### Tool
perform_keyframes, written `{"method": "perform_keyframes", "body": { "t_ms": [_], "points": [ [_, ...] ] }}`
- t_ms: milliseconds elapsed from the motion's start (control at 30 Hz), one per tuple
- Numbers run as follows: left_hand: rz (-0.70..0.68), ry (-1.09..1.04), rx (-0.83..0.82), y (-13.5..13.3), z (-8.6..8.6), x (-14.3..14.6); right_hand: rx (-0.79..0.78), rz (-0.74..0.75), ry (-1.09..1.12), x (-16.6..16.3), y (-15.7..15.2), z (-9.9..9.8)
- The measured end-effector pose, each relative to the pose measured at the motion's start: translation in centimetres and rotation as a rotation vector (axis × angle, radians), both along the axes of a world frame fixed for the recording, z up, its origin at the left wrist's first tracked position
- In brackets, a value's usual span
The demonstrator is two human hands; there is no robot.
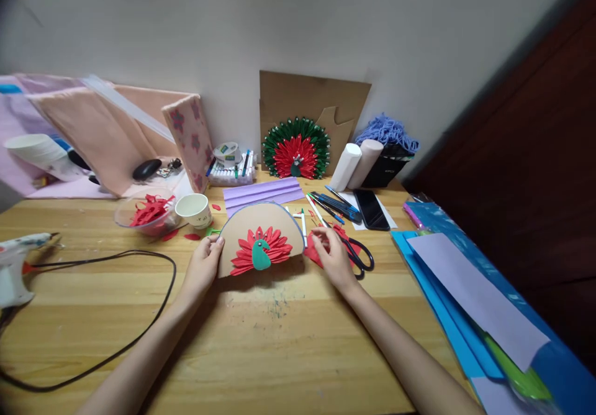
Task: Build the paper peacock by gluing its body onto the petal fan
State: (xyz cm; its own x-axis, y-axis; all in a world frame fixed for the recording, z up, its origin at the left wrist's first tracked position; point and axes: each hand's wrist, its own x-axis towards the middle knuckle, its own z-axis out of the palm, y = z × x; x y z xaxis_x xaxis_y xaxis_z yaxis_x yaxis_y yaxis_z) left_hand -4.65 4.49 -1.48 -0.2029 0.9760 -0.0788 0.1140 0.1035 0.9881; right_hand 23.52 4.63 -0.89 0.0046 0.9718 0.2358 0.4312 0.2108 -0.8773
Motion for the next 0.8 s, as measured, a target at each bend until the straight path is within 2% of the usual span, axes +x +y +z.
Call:
{"method": "perform_keyframes", "body": {
  "t_ms": [133,267,367,467,600,700,800],
  "points": [
    [-0.040,-0.105,0.058,-0.2,0.7,0.4,-0.290,0.160,0.308,-0.8,0.0,-0.5],
    [-0.087,-0.123,0.088,-0.6,1.2,1.1,-0.412,0.139,0.454,-1.5,-0.2,-0.3],
    [-0.122,-0.110,0.033,-0.9,1.3,1.4,-0.338,0.083,0.516,-1.0,0.1,-0.2],
    [-0.154,-0.033,0.023,-1.1,1.3,1.5,-0.183,-0.060,0.569,0.3,1.0,-0.3],
    [-0.064,0.050,0.026,-1.0,0.9,1.1,-0.026,-0.288,0.603,2.8,2.3,-0.3],
    [-0.068,0.028,0.014,-0.8,0.4,0.6,0.028,-0.349,0.621,4.6,3.0,-0.1],
    [-0.104,0.126,-0.015,-0.9,0.2,0.4,0.068,-0.385,0.630,5.8,3.3,0.1]
  ]
}}
